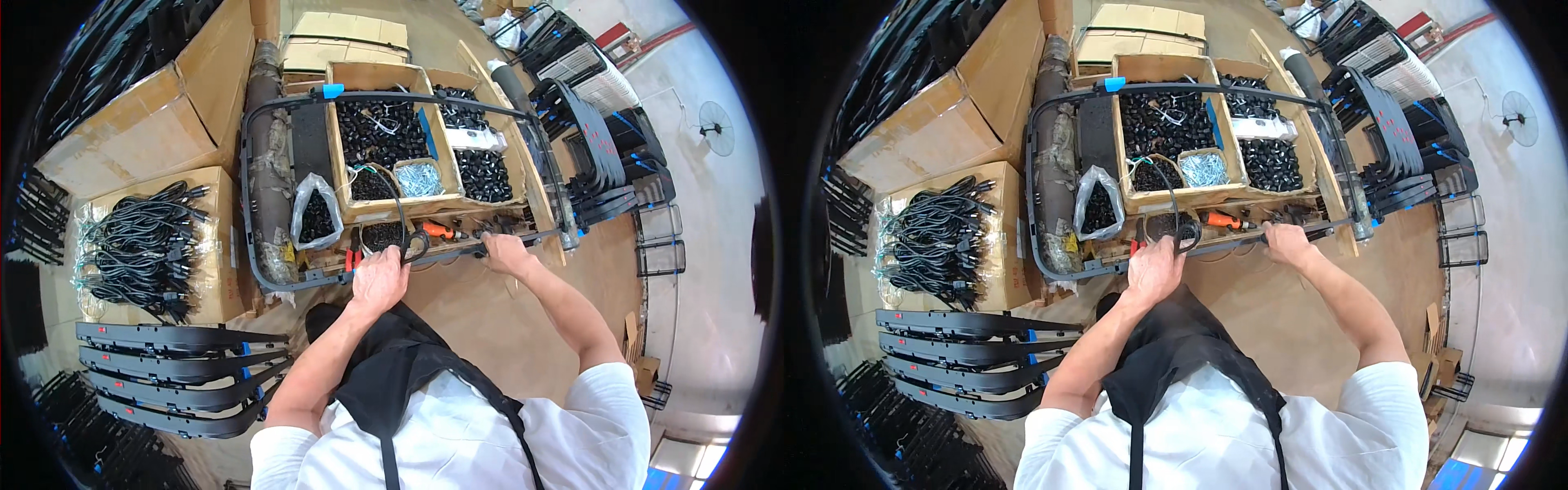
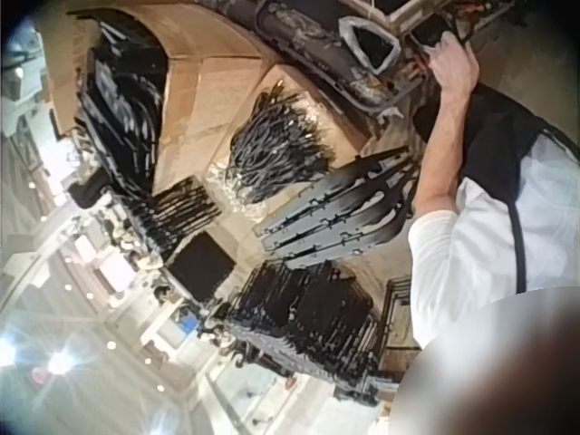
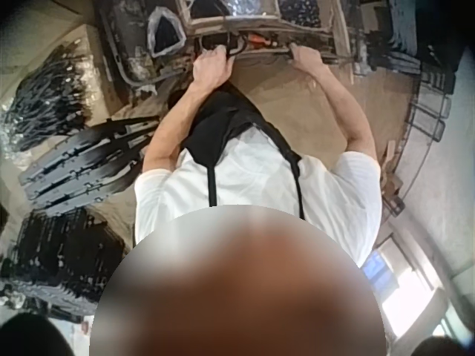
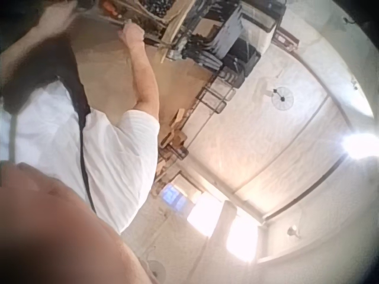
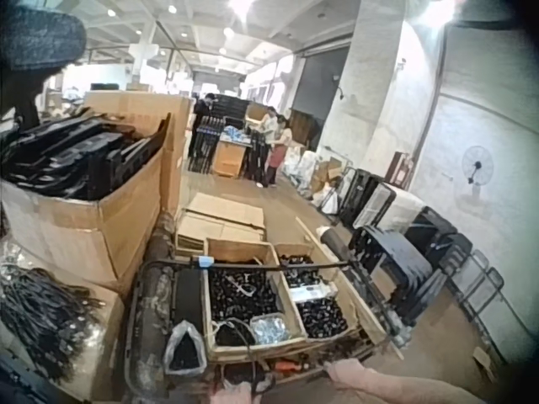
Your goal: The user is seen assembling what appears to be a large electronic frame or part of a home appliance, involving wiring and screw fastening.
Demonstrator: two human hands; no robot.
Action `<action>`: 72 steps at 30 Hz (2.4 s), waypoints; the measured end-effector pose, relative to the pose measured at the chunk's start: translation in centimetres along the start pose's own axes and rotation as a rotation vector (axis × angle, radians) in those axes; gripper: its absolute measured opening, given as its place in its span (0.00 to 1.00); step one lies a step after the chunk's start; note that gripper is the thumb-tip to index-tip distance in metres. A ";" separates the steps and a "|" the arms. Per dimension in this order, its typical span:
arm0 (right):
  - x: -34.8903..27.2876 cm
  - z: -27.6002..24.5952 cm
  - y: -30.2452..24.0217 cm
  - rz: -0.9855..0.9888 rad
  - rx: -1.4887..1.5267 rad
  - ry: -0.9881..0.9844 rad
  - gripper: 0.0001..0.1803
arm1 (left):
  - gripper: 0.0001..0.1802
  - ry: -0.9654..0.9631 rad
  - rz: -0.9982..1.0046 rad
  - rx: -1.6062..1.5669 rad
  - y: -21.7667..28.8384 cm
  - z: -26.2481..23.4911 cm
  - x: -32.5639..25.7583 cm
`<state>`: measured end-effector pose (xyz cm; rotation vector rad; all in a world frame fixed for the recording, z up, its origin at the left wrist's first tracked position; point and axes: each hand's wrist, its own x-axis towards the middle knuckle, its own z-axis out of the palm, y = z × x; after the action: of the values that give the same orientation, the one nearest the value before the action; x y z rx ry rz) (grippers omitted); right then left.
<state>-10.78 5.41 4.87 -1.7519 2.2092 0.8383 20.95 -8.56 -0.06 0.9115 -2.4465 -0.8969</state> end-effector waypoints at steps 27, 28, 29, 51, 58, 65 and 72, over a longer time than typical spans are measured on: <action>14.2 -15.7 -10.0 0.319 2.764 0.195 0.13 | 0.19 -0.339 -0.479 -1.601 5.0 -2.9 -2.8; 14.9 -16.3 -8.4 0.298 2.747 0.248 0.13 | 0.19 -0.376 -0.534 -1.627 6.1 -2.8 -3.2; 14.9 -17.7 -7.6 0.321 2.759 0.258 0.13 | 0.19 -0.361 -0.550 -1.597 6.7 -2.8 -3.7; -10.9 -15.0 -10.5 -0.822 2.352 -0.399 0.18 | 0.36 0.833 -0.135 0.366 16.5 -15.4 -12.4; -13.8 -11.8 -13.0 -0.883 2.112 -0.491 0.18 | 0.22 0.746 -0.215 -1.242 14.3 -11.3 -13.0; -13.9 -5.1 -15.8 -0.900 1.975 -0.552 0.16 | 0.15 0.817 -0.366 -1.563 13.0 -8.6 -14.7; -13.3 -3.5 -18.1 -0.837 1.569 -0.287 0.18 | 0.18 0.575 -0.561 -1.513 7.1 -7.5 -16.4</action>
<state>10.57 12.02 8.67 -1.2132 0.9703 -0.6702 33.63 3.57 8.18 0.9310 -0.5578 -1.8389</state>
